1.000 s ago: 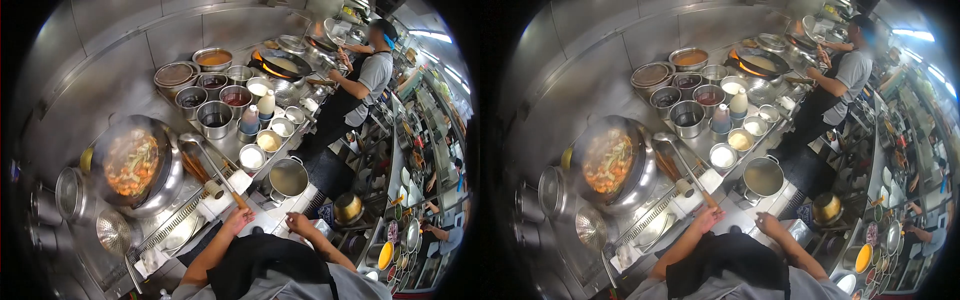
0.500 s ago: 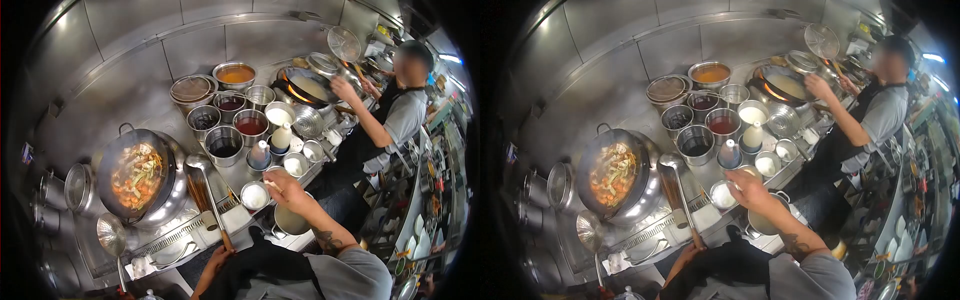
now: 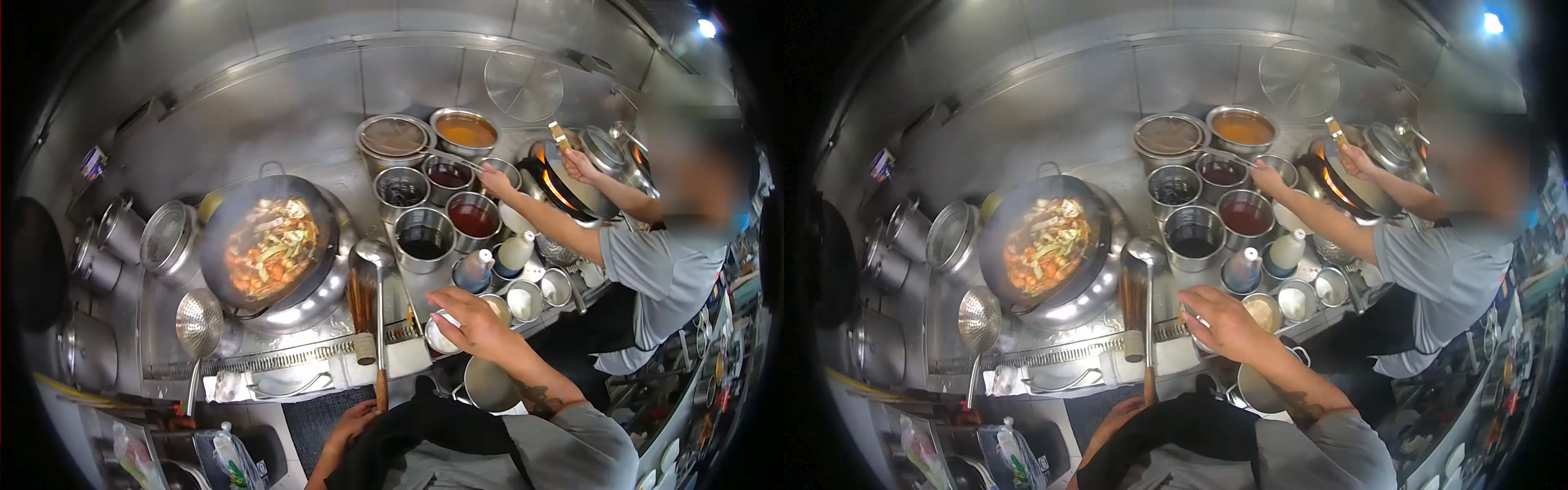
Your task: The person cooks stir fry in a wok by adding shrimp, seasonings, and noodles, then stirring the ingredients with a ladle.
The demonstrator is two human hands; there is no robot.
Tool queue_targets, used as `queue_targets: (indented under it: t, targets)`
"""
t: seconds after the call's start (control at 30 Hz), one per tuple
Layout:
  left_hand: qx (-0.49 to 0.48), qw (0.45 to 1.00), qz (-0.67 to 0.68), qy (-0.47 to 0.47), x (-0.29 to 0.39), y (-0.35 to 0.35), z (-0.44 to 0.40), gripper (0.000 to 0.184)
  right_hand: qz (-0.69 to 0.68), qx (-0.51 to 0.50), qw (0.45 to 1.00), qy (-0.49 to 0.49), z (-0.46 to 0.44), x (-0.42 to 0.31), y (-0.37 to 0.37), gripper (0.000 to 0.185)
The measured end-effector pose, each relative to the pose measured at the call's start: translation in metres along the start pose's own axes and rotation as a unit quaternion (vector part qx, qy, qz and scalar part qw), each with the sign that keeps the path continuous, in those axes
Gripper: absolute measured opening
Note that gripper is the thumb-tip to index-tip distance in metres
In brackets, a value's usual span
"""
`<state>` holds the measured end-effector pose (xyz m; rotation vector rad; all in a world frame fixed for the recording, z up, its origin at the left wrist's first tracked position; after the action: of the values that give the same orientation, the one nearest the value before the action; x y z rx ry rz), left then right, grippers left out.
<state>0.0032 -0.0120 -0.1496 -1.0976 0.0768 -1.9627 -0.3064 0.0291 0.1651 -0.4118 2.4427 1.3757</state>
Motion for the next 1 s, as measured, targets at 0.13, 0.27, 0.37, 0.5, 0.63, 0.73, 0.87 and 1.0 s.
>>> queue_targets:
  t: [0.13, 0.27, 0.37, 0.5, 0.63, 0.73, 0.87, 1.0]
  targets:
    - [-0.071, 0.997, 0.03, 0.015, -0.031, 0.022, -0.039, 0.057, 0.002, -0.004, 1.0, 0.004, -0.009, -0.034, -0.012, 0.032]
    - [-0.121, 0.992, -0.017, 0.004, 0.004, 0.001, -0.027, 0.058, -0.005, -0.041, 0.999, 0.016, -0.018, -0.076, -0.025, 0.031]
    - [-0.153, 0.988, -0.007, -0.002, -0.007, 0.008, -0.044, 0.056, 0.007, -0.019, 1.0, 0.023, -0.016, -0.09, -0.035, 0.03]
    - [-0.172, 0.982, -0.063, -0.034, -0.007, 0.01, -0.051, 0.052, -0.016, -0.044, 0.999, -0.02, -0.014, -0.104, -0.039, 0.029]
    - [-0.219, 0.975, -0.001, -0.026, -0.02, 0.017, -0.062, 0.049, 0.034, -0.05, 0.998, -0.027, -0.002, -0.106, -0.045, 0.029]
    - [-0.237, 0.971, -0.029, -0.022, -0.025, 0.024, -0.07, 0.049, 0.044, -0.034, 0.998, -0.041, 0.0, -0.108, -0.04, 0.03]
    - [-0.283, 0.959, 0.012, 0.005, -0.037, 0.03, -0.082, 0.048, 0.115, -0.013, 0.993, -0.034, -0.005, -0.108, -0.022, 0.031]
    - [-0.247, 0.966, -0.068, -0.005, -0.033, 0.036, -0.084, 0.046, 0.234, 0.049, 0.971, 0.001, -0.023, -0.087, 0.008, 0.031]
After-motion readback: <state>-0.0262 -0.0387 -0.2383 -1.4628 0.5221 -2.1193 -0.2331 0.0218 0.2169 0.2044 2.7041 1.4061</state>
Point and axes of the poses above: each hand's wrist, its own z-axis away from the middle knuckle, its own y-axis out of the back of the hand, x = y × z, the point moved 5 cm from there along -z, towards the middle knuckle, and after that the axes turned 14 degrees about z, right-handed, at the moved point
